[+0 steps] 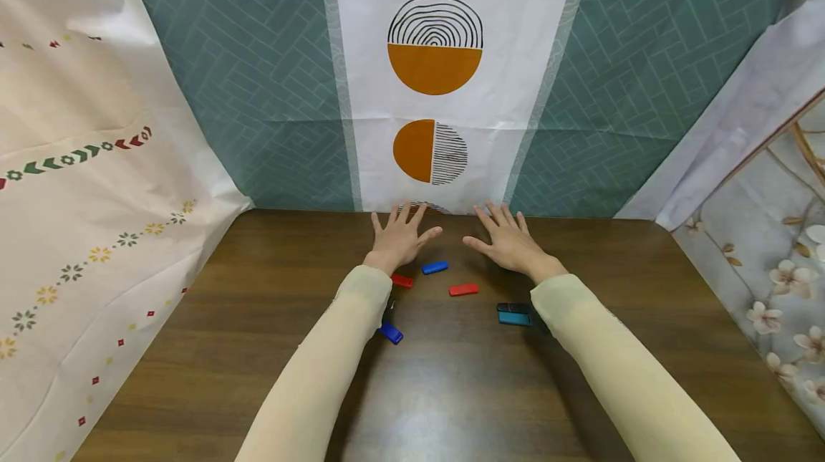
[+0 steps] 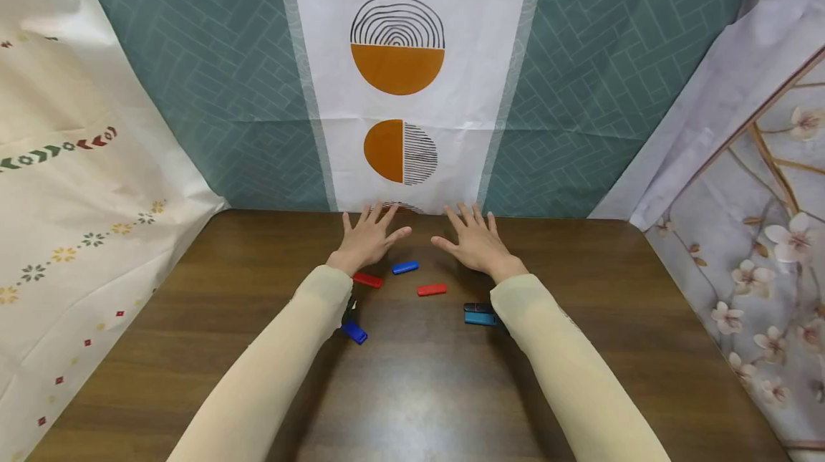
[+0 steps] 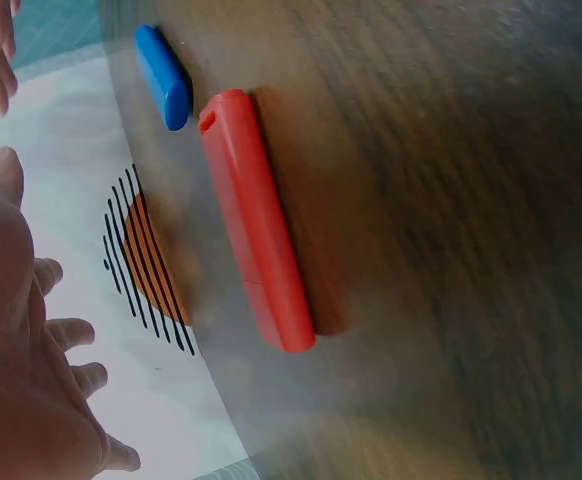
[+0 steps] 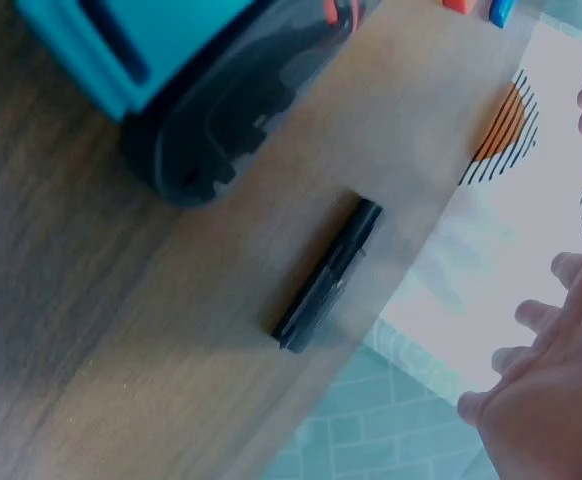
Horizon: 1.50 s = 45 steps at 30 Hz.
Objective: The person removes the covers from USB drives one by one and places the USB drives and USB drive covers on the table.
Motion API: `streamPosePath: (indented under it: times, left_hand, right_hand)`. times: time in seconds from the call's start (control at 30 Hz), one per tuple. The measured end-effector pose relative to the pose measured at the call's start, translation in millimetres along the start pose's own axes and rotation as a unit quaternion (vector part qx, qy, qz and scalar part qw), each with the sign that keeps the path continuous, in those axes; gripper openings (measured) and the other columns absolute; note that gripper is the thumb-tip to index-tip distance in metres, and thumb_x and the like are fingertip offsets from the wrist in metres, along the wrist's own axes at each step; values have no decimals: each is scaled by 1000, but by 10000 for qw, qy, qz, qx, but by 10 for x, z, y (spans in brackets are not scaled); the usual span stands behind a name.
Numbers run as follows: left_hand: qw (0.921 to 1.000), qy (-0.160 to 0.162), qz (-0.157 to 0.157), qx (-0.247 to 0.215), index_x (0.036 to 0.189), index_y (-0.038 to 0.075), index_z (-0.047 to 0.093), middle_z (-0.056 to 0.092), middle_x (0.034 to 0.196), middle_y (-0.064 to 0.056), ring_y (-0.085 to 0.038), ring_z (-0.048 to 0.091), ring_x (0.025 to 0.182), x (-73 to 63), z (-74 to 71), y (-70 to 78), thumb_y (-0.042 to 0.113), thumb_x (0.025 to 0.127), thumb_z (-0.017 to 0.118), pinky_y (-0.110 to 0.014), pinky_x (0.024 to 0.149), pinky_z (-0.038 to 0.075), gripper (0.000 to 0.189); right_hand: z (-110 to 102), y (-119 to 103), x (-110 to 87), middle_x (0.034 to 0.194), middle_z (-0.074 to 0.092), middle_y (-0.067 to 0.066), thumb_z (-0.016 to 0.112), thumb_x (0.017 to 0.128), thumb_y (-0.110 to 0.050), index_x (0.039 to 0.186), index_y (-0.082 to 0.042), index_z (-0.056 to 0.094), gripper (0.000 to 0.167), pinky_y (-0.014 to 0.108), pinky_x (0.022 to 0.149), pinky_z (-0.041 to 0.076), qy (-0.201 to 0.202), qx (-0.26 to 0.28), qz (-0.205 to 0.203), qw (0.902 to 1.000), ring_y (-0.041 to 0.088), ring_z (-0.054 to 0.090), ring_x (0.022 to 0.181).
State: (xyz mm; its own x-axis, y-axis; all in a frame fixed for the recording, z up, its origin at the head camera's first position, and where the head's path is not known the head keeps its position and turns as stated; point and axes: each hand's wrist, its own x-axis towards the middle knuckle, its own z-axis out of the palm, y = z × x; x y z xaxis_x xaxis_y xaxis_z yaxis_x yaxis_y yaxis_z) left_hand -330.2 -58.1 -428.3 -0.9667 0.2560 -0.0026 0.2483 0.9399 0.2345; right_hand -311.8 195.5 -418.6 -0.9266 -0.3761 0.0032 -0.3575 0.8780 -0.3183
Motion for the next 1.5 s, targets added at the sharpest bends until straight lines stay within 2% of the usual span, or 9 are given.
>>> streamPosePath:
  times: [0.33, 0.5, 0.77, 1.07, 1.27, 1.5]
  left_hand:
    - [9983, 77, 202, -546, 168, 23, 21, 14, 173, -14, -36, 11, 159, -77, -62, -27, 71, 104, 32, -74, 119, 2, 81]
    - [9972, 82, 182, -719, 167, 21, 25, 16, 173, -15, -38, 14, 159, -111, -70, -58, 69, 104, 35, -74, 119, 2, 80]
    - [9954, -100, 274, -915, 167, 21, 25, 18, 172, -15, -38, 17, 158, -142, -86, -45, 68, 105, 38, -73, 119, 5, 79]
    - [9933, -157, 323, -1096, 166, 21, 30, 24, 171, -15, -36, 20, 157, -217, -91, -66, 65, 105, 41, -71, 120, 9, 76]
    - [9914, -151, 427, -1225, 165, 18, 31, 26, 170, -16, -36, 21, 157, -259, -89, -93, 64, 105, 43, -72, 120, 9, 77]
    - [9862, -159, 666, -1506, 165, 16, 33, 28, 169, -17, -37, 25, 156, -279, -81, -109, 58, 105, 51, -70, 121, 12, 75]
  right_hand:
    - [-17, -79, 3, 173, 10, 20, 48, 106, -60, 168, -14, 16, 84, 68, 122, -1, 51, 149, -184, 9997, 49, 4, 157]
    - [-2, -87, 16, 173, 10, 18, 47, 106, -60, 168, -12, 16, 84, 66, 123, 0, -4, 289, -268, 9992, 47, 4, 157]
    - [-2, -93, 32, 170, 19, 22, 55, 105, -54, 167, -10, 21, 83, 65, 123, 2, -40, 551, -450, 9975, 42, 18, 156]
    - [36, -113, 36, 168, 23, 24, 60, 104, -50, 165, -8, 26, 81, 67, 122, 9, -152, 1051, -535, 9929, 46, 23, 154]
    - [63, -124, 24, 168, 25, 22, 64, 103, -48, 165, -10, 30, 80, 67, 119, 23, -221, 1524, -527, 9867, 45, 28, 152]
    - [81, -162, 33, 164, 34, 22, 69, 101, -34, 159, -6, 41, 70, 63, 119, 27, -180, 1670, -719, 9832, 43, 34, 149]
